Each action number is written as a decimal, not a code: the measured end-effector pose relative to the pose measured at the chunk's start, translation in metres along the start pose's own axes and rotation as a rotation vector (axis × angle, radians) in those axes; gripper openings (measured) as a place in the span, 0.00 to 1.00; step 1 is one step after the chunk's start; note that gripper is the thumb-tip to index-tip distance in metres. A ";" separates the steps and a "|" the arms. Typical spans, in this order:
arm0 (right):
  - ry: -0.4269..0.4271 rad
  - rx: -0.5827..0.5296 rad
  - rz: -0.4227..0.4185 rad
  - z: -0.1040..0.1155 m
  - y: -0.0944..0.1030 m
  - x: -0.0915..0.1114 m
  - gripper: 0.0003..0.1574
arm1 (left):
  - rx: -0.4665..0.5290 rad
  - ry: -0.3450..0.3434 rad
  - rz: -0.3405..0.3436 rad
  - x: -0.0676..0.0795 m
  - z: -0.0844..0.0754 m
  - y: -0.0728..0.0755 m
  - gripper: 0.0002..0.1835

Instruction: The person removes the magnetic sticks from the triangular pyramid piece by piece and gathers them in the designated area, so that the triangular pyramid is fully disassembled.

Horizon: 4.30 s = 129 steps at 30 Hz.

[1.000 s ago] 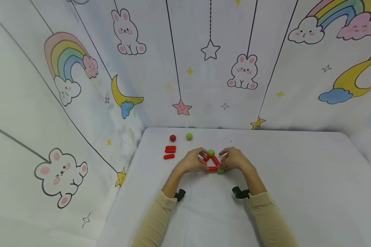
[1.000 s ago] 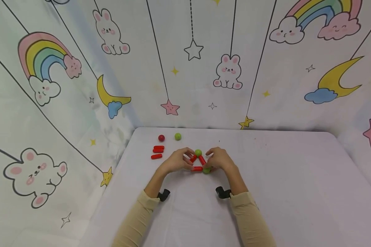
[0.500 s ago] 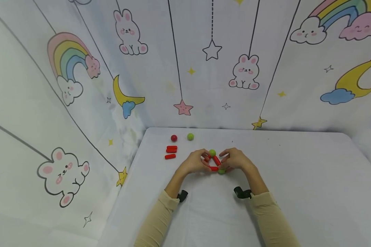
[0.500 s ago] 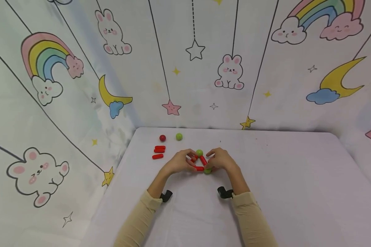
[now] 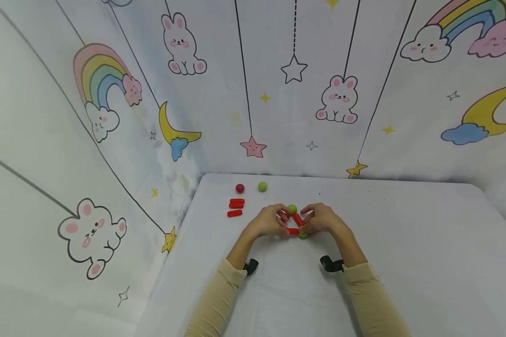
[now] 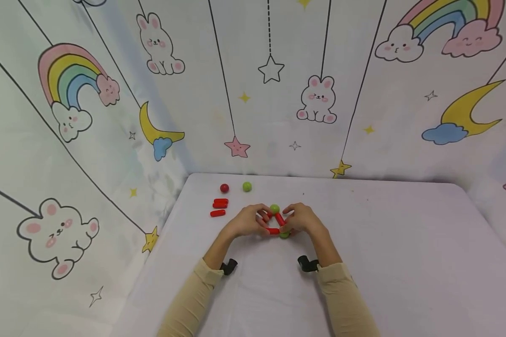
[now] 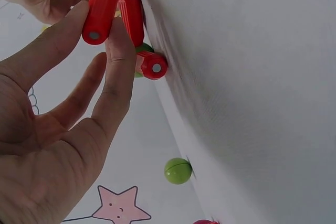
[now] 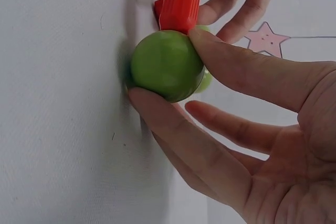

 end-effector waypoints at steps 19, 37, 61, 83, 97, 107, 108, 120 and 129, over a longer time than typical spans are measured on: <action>-0.023 -0.009 -0.003 -0.003 0.000 -0.002 0.41 | 0.007 0.019 -0.080 0.021 0.002 0.048 0.30; -0.013 -0.007 -0.019 0.001 -0.002 0.003 0.38 | -0.017 0.099 -0.214 0.045 0.026 0.097 0.37; -0.020 -0.017 -0.019 0.000 -0.004 0.002 0.39 | -0.171 0.290 -0.328 0.070 0.059 0.129 0.38; -0.012 0.005 -0.016 0.000 -0.003 0.000 0.39 | -0.221 0.357 -0.413 0.069 0.078 0.128 0.36; 0.002 -0.029 0.011 -0.002 -0.001 0.000 0.39 | -0.253 0.359 -0.441 0.067 0.081 0.129 0.31; 0.052 0.033 -0.019 0.001 0.009 0.010 0.41 | -0.243 0.351 -0.441 0.069 0.072 0.128 0.31; 0.061 0.046 -0.035 0.002 0.011 0.012 0.41 | -0.241 0.348 -0.443 0.068 0.071 0.128 0.31; 0.261 0.139 -0.264 0.014 0.028 0.012 0.34 | -0.233 0.314 -0.451 0.065 0.061 0.126 0.29; 0.372 0.086 -0.382 0.028 0.014 -0.007 0.25 | -0.226 0.305 -0.436 0.064 0.057 0.125 0.29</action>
Point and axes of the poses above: each hand's wrist, its own x-axis away from the middle knuckle, its own y-axis out of the back of the hand, z = x × y, the point moved 3 cm from there along -x, towards the middle knuckle, and after that the axes turned 11 degrees about -y, right-handed, at the moved point
